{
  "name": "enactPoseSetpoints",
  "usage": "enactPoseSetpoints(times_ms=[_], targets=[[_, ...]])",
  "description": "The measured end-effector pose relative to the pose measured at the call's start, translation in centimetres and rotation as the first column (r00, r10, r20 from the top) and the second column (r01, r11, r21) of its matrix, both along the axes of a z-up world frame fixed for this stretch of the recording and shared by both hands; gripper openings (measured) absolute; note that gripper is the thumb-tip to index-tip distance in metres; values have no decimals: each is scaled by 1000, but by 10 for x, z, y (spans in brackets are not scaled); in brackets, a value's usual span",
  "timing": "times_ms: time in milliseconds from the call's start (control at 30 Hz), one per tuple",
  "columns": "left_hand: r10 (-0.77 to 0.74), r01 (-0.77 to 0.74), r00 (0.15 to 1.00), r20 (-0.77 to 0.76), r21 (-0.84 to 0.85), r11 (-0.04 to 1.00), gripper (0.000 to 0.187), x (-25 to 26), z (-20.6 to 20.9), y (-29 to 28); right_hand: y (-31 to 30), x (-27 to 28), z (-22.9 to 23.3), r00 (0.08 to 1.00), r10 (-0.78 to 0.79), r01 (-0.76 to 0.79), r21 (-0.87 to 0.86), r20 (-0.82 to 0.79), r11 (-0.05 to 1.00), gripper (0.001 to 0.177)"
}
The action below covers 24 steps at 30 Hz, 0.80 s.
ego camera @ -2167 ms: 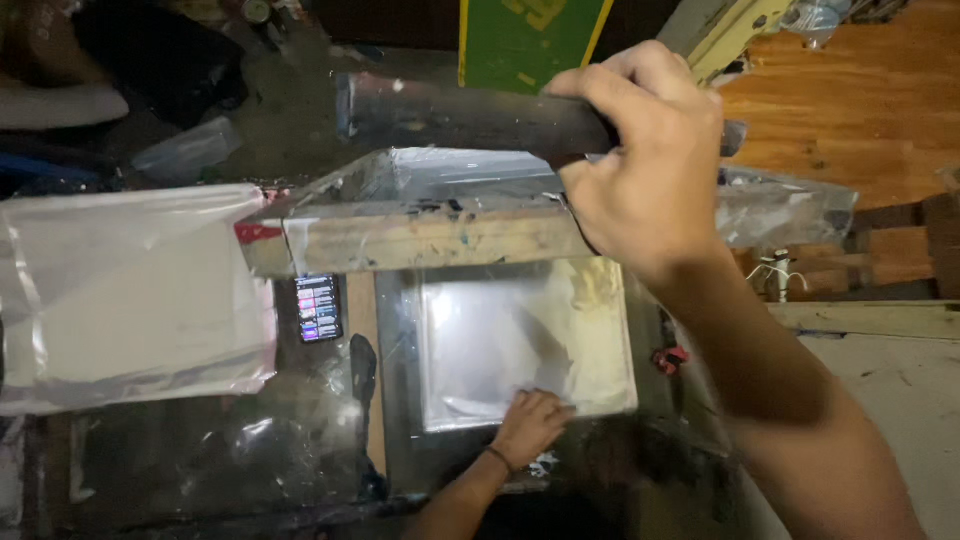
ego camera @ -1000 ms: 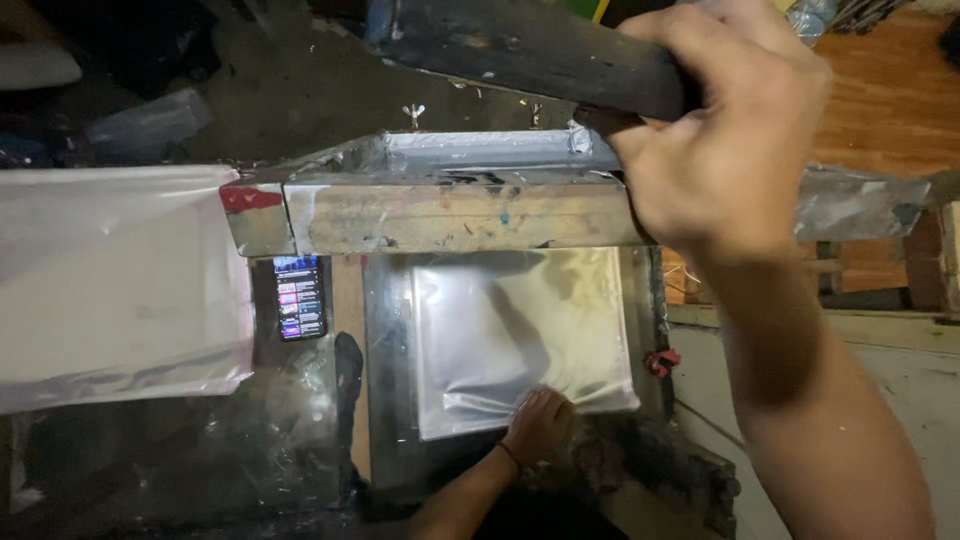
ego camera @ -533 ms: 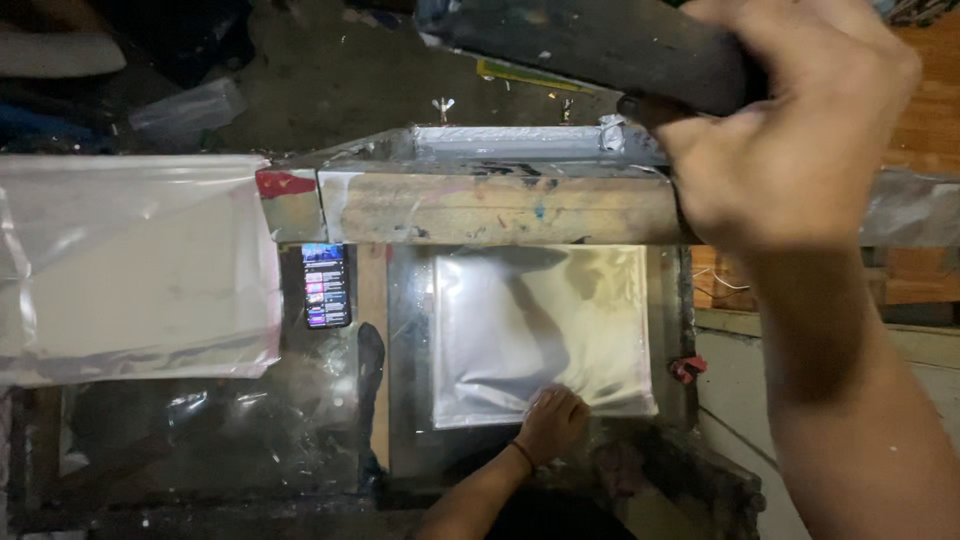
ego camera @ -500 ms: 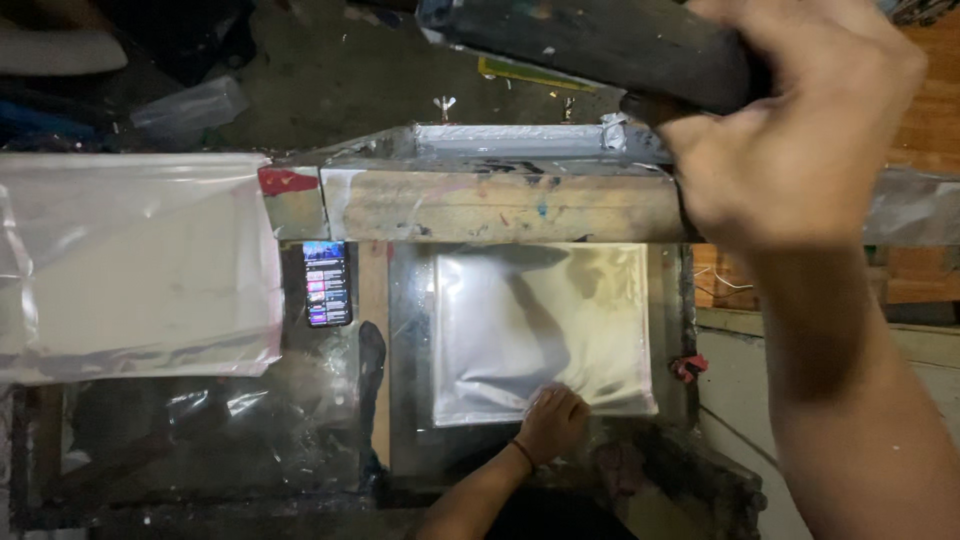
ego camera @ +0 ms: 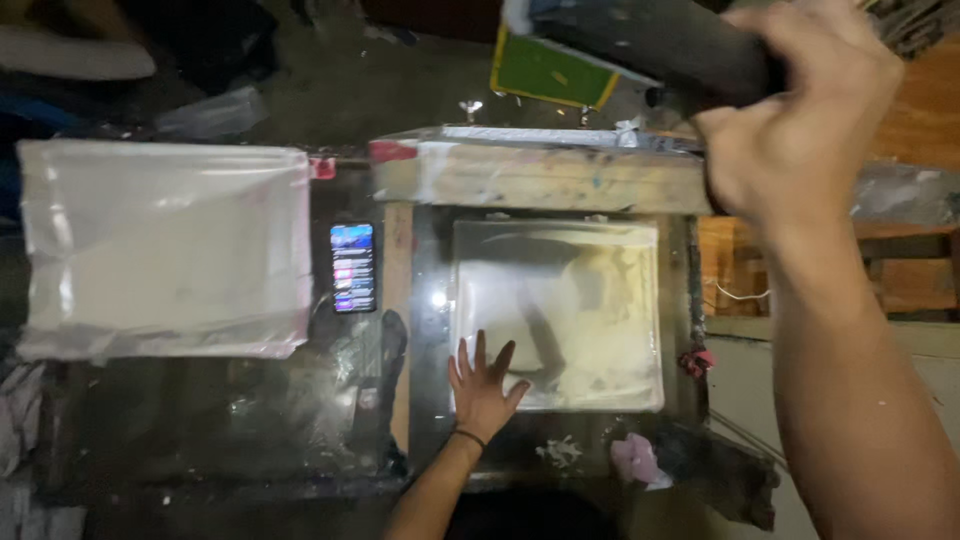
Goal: The person uses a squeegee to spread white ink across a screen printing frame. They repeatedly pull the squeegee across the screen to coat it with ink, then lift the frame to reveal a printed design on a plastic sheet underneath.
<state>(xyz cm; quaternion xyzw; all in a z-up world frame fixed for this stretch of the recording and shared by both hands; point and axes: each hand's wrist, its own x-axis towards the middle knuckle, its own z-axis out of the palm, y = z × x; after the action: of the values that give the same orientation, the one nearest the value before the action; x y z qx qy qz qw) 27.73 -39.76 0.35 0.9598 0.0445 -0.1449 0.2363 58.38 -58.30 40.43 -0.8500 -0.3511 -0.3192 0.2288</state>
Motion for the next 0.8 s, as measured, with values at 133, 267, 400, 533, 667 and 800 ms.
enactPoseSetpoints(times_ms=[133,267,400,533,667,800], targets=[[14,-35,942,335,56,998,82,-5,-12,11,-17,4,-15,996,-58,64,-83,70,995,55],[98,-94,936,337,-28,995,88,-7,-4,7,-15,-16,-18,996,-49,56,-81,80,995,53],[90,-82,972,217,-48,995,87,-6,4,8,-15,-27,-28,989,-142,144,-38,46,989,36],[49,-46,995,86,-36,998,83,-4,4,7,-15,-41,-35,983,-171,174,-36,74,984,35],[171,-193,975,-139,-160,968,85,10,82,10,-19,-63,-54,991,-127,128,-17,49,992,31],[545,-363,835,-72,-817,448,68,-9,149,30,-14,-90,-49,978,-151,135,-117,-142,984,51]])
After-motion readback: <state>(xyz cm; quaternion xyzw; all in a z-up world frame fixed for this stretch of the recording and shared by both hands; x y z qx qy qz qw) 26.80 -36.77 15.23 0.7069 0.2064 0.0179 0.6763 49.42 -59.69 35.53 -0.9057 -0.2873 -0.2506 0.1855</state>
